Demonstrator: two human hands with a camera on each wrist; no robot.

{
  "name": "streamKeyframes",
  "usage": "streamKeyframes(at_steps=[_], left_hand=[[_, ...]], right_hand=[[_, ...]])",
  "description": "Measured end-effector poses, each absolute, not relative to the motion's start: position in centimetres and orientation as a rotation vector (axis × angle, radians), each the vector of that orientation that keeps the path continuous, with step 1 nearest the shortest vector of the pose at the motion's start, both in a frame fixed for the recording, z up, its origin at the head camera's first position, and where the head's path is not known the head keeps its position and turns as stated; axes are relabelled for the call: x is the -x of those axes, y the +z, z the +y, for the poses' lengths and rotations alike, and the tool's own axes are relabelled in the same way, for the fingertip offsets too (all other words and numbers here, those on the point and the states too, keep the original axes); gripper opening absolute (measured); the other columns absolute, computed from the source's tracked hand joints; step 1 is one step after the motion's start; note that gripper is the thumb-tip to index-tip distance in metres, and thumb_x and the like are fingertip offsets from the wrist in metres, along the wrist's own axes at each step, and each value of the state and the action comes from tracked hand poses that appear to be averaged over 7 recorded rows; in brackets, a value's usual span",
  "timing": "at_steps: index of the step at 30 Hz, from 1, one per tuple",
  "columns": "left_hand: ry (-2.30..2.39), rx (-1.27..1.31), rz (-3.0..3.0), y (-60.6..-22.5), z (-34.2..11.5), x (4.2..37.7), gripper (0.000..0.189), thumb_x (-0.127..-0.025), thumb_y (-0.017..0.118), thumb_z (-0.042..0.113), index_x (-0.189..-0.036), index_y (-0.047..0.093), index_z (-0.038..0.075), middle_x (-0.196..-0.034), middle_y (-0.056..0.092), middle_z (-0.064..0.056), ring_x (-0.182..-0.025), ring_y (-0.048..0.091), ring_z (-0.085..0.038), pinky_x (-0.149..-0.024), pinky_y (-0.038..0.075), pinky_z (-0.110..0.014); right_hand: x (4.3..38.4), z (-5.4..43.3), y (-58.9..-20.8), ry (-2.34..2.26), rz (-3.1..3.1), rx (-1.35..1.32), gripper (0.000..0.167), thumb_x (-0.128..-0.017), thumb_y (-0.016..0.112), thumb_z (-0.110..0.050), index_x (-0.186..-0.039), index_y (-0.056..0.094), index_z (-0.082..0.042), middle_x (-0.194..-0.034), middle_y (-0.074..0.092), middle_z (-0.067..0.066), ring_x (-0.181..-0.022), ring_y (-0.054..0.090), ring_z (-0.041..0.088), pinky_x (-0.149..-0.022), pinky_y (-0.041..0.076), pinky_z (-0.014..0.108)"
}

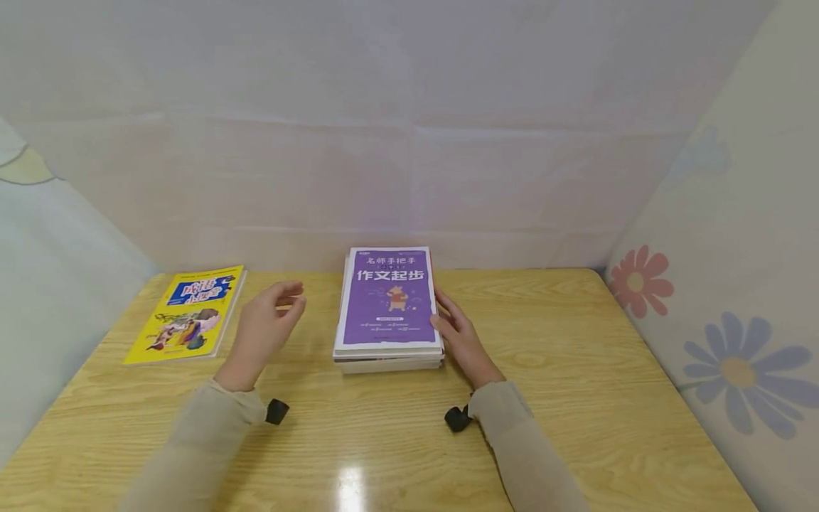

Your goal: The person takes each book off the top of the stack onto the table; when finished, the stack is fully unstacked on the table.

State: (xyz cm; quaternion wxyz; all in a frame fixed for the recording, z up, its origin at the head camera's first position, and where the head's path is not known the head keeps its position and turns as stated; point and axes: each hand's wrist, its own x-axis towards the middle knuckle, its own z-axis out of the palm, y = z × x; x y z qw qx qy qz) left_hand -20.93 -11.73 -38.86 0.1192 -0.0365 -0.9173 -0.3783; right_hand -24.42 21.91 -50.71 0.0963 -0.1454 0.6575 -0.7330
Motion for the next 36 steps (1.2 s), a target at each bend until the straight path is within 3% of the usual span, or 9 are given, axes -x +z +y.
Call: streamKeyframes(at_steps=[5,14,18,22,31,36], left_hand=[[-1.248,0.139,-2.64,-40.0,-9.4,21.6,0.038,-0.097,0.066,0.014,-0.13,0.062,-0.003,-0.125,0.067,-0.02,-0.109,0.067,-0.032,-0.091,0.059,-0.044],[-1.388,0.059,-2.711,-41.1,-7.3,21.2,0.06,-0.089,0.08,0.03,-0.136,0.059,0.001,-0.129,0.064,-0.016,-0.112,0.065,-0.03,-0.092,0.058,-0.041],[-1.456,0.022,-2.701,-41.5,-7.1,21.1,0.062,-0.084,0.085,0.029,-0.135,0.061,0.004,-0.125,0.066,-0.013,-0.11,0.066,-0.029,-0.09,0.059,-0.04],[-1.569,-0.03,-2.667,-41.6,-6.9,21.1,0.058,-0.084,0.085,0.025,-0.134,0.062,0.007,-0.125,0.067,-0.011,-0.11,0.066,-0.028,-0.091,0.059,-0.04],[-1.621,-0.08,-2.683,-41.4,-6.8,21.3,0.058,-0.087,0.082,0.023,-0.138,0.059,0.007,-0.129,0.065,-0.011,-0.113,0.063,-0.027,-0.093,0.057,-0.039],[-1.682,-0.078,-2.685,-41.5,-7.3,21.6,0.057,-0.089,0.08,0.02,-0.14,0.058,0.006,-0.13,0.065,-0.014,-0.116,0.063,-0.03,-0.098,0.055,-0.041]], right_hand=[[24.5,21.9,-50.8,-2.191,1.914,0.43,0.057,-0.105,0.054,-0.041,-0.158,0.032,-0.039,-0.165,0.027,-0.008,-0.144,0.04,0.028,-0.108,0.048,0.037],[24.2,21.7,-50.6,-2.21,1.9,0.409,0.057,-0.104,0.056,-0.042,-0.157,0.033,-0.04,-0.163,0.03,-0.008,-0.144,0.039,0.026,-0.106,0.049,0.038],[24.3,21.8,-50.6,-2.211,1.887,0.411,0.058,-0.104,0.055,-0.042,-0.157,0.033,-0.04,-0.163,0.031,-0.004,-0.142,0.043,0.028,-0.104,0.051,0.039],[24.3,22.0,-50.4,-2.213,1.868,0.412,0.058,-0.104,0.055,-0.041,-0.158,0.032,-0.04,-0.163,0.032,0.001,-0.139,0.046,0.032,-0.104,0.051,0.041],[24.3,22.4,-50.4,-2.166,1.888,0.441,0.055,-0.108,0.049,-0.039,-0.159,0.028,-0.039,-0.166,0.024,-0.007,-0.143,0.042,0.03,-0.11,0.046,0.041],[24.4,22.6,-50.3,-2.122,1.952,0.452,0.056,-0.108,0.048,-0.039,-0.159,0.027,-0.041,-0.167,0.02,-0.01,-0.151,0.028,0.025,-0.115,0.039,0.044]])
